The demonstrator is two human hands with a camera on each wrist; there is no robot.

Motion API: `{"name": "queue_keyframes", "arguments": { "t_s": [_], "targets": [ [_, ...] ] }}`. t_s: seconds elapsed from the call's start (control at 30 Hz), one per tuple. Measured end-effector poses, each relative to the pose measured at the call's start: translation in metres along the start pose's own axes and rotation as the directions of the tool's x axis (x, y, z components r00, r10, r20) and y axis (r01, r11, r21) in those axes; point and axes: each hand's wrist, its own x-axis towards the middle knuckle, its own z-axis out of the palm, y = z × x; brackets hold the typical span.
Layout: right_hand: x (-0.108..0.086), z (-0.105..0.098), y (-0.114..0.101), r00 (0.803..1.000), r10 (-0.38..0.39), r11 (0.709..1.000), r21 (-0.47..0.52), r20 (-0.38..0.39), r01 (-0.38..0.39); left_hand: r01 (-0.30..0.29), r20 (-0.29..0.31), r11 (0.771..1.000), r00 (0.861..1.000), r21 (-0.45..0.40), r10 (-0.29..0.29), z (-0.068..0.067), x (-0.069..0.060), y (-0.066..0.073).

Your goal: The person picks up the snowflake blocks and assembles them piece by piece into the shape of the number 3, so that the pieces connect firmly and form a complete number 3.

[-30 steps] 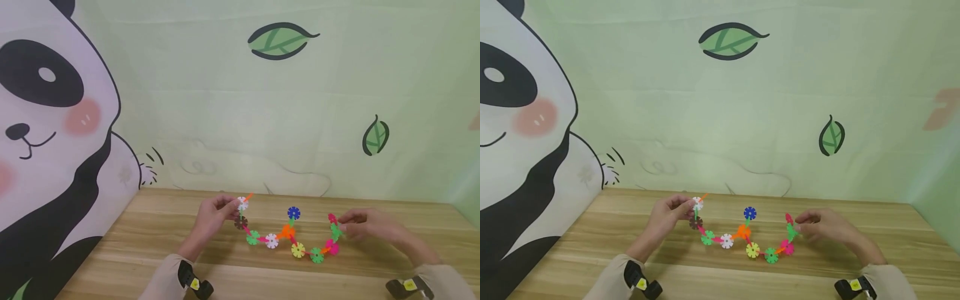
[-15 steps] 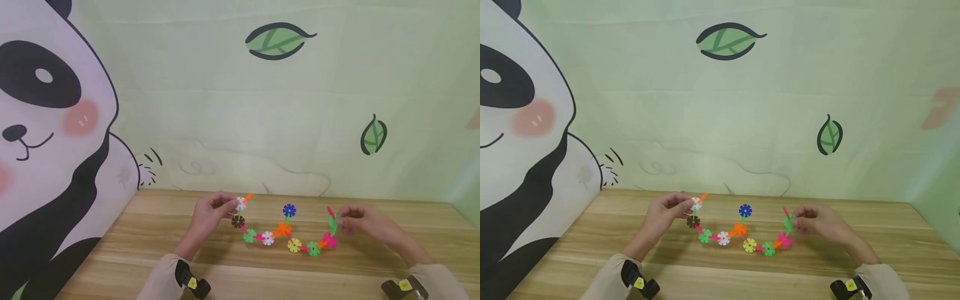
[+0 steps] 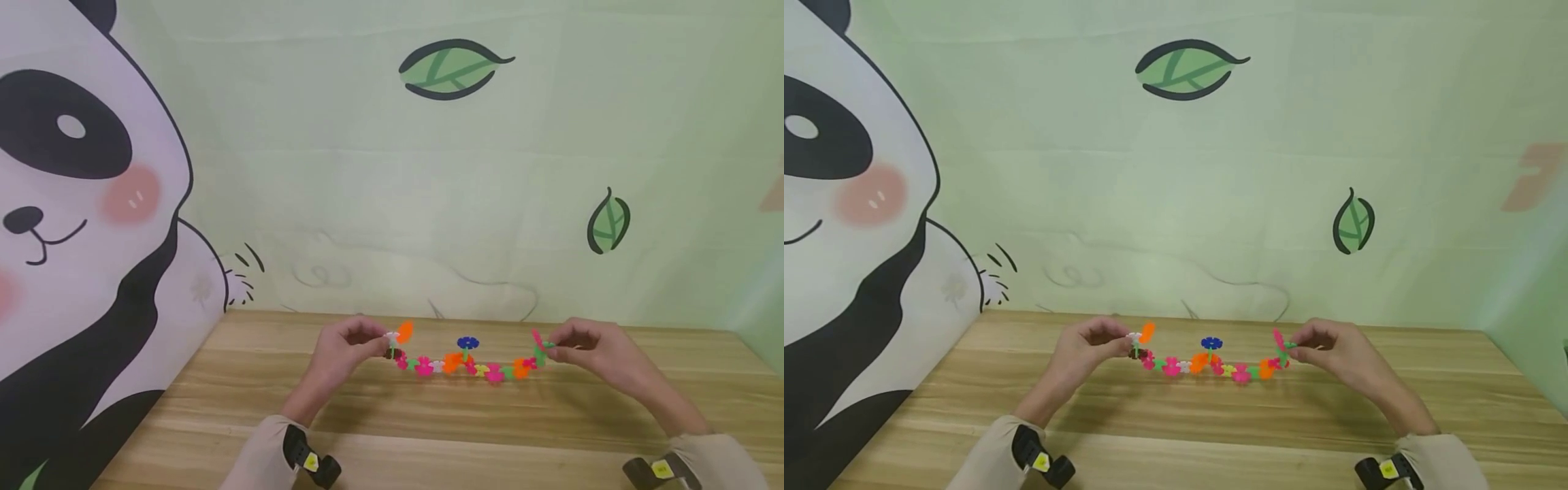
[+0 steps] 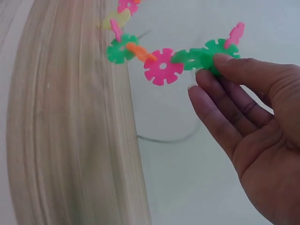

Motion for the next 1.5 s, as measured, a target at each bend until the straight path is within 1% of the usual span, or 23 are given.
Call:
{"name": "queue_keyframes", "arguments": {
  "t_s": [0.07,0.17,0.27,0.37,0.43,0.53,0.67,0.83,0.9,1.0,1.13,1.23,1.33,1.43,1.5],
  "targets": [
    [0.0,0.0,0.0,1.0,-0.018,1.0,0.005,0.004,0.018,-0.012,0.012,1.0,1.0,0.02,0.012,0.0,0.0,-0.002],
    [0.0,0.0,0.001,0.998,-0.058,0.998,0.016,0.03,0.057,-0.031,0.021,0.998,0.999,0.057,0.029,-0.001,0.001,-0.005],
    [0.001,0.001,0.004,0.992,-0.092,0.996,0.015,0.087,0.091,-0.031,0.032,0.996,0.999,0.08,0.029,-0.002,0.001,-0.007],
    [0.002,0.001,0.008,0.982,-0.095,0.995,0.025,0.163,0.093,-0.012,0.049,0.996,0.999,0.089,0.008,-0.003,0.002,-0.009],
    [0.002,0.001,0.011,0.975,-0.084,0.996,0.033,0.205,0.079,0.005,0.067,0.996,0.998,0.084,-0.011,-0.003,0.002,-0.011],
    [0.002,0.002,0.014,0.965,-0.087,0.996,0.022,0.246,0.084,0.022,0.096,0.995,0.995,0.095,-0.031,-0.004,0.002,-0.013],
    [0.001,0.003,0.016,0.952,-0.083,0.996,0.001,0.296,0.087,0.052,0.12,0.989,0.99,0.14,-0.069,-0.006,0.002,-0.015],
    [0.0,0.005,0.017,0.934,-0.029,1.0,0.019,0.357,0.024,0.142,0.114,0.973,0.98,0.181,-0.164,-0.007,0.0,-0.017],
    [0.0,0.006,0.017,0.924,-0.031,0.999,0.033,0.38,0.019,0.173,0.114,0.967,0.974,0.186,-0.196,-0.006,0.0,-0.018],
    [0.0,0.008,0.018,0.908,-0.037,0.998,0.057,0.417,0.014,0.194,0.119,0.965,0.969,0.178,-0.217,-0.006,-0.002,-0.019],
    [-0.001,0.01,0.02,0.89,-0.018,0.997,0.071,0.455,-0.016,0.227,0.141,0.959,0.958,0.169,-0.251,-0.004,-0.004,-0.02],
    [-0.001,0.011,0.022,0.879,-0.013,0.995,0.091,0.476,-0.035,0.243,0.154,0.951,0.949,0.194,-0.274,-0.002,-0.005,-0.021],
    [-0.001,0.011,0.024,0.867,-0.03,0.993,0.116,0.497,-0.032,0.252,0.148,0.942,0.946,0.222,-0.288,-0.001,-0.005,-0.022],
    [-0.002,0.011,0.023,0.854,-0.052,0.991,0.131,0.517,-0.019,0.251,0.14,0.937,0.947,0.243,-0.29,0.0,-0.006,-0.024],
    [-0.002,0.011,0.023,0.85,-0.071,0.991,0.133,0.522,0.001,0.248,0.138,0.937,0.948,0.246,-0.287,0.001,-0.006,-0.025]
  ]
}}
